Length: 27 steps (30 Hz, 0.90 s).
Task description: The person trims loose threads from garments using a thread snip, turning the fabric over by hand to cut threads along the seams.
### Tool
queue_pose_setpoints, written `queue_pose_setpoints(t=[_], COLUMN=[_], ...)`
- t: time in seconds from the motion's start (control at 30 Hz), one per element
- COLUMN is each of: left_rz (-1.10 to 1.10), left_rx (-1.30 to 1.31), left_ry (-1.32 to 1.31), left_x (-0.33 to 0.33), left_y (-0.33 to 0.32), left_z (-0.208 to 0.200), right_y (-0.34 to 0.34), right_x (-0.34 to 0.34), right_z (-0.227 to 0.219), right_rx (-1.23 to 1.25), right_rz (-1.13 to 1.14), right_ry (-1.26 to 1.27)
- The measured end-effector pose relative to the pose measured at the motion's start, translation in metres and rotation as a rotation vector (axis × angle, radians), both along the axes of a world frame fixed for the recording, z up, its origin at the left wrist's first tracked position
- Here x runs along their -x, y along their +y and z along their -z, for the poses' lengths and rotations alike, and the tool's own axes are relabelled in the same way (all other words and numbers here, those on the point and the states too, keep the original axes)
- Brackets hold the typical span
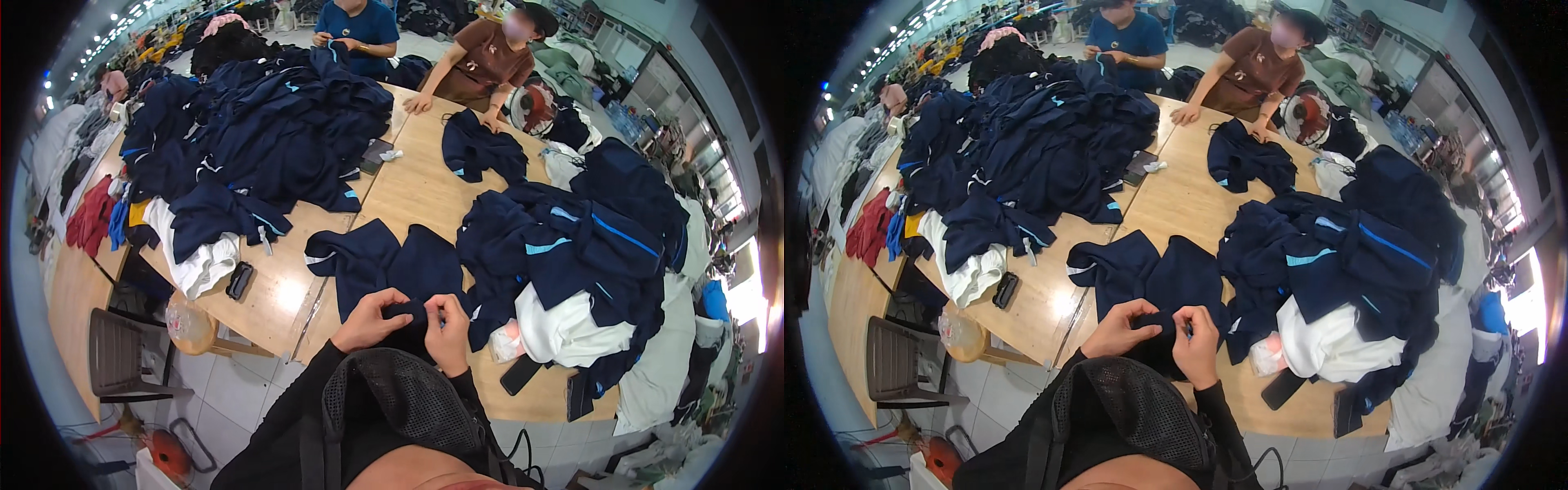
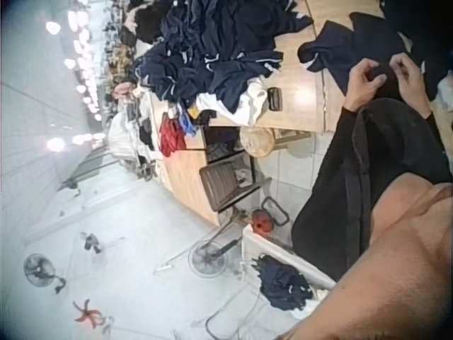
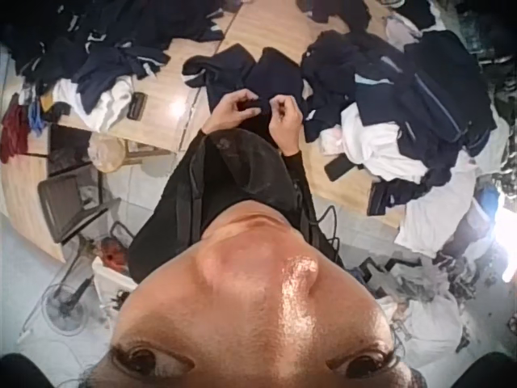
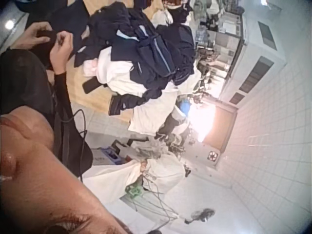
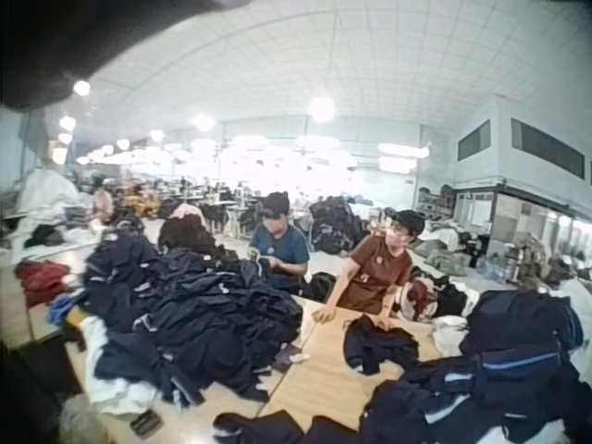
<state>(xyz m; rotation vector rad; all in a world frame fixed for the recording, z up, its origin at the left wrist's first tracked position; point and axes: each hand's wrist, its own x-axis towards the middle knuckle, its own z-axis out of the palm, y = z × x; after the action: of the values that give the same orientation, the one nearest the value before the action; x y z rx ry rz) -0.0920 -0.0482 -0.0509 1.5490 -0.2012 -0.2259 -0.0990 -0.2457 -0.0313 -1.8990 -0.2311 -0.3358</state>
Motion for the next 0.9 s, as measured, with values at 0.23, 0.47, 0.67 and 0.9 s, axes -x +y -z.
queue_pose_setpoints(t=[0.23,0.47,0.67,0.9], left_rz=[0.012,0.02,0.027,0.114], left_rx=[-0.105,-0.109,-0.154,-0.095], left_ry=[-0.076,0.002,-0.077,-0.053], left_x=[-0.007,-0.002,-0.004,-0.008], left_y=[0.004,0.004,0.009,0.019], left_z=[-0.021,-0.016,-0.013,-0.022], right_y=[0.007,0.009,0.001,0.0], right_x=[-0.004,0.002,0.005,0.0], right_z=[-0.028,-0.01,-0.016,-0.006], right_rx=[0.021,0.063,-0.015,-0.098], right_rz=[-0.065,0.005,-0.052,-0.22], right_ry=[-0.007,-0.008,0.079,0.258])
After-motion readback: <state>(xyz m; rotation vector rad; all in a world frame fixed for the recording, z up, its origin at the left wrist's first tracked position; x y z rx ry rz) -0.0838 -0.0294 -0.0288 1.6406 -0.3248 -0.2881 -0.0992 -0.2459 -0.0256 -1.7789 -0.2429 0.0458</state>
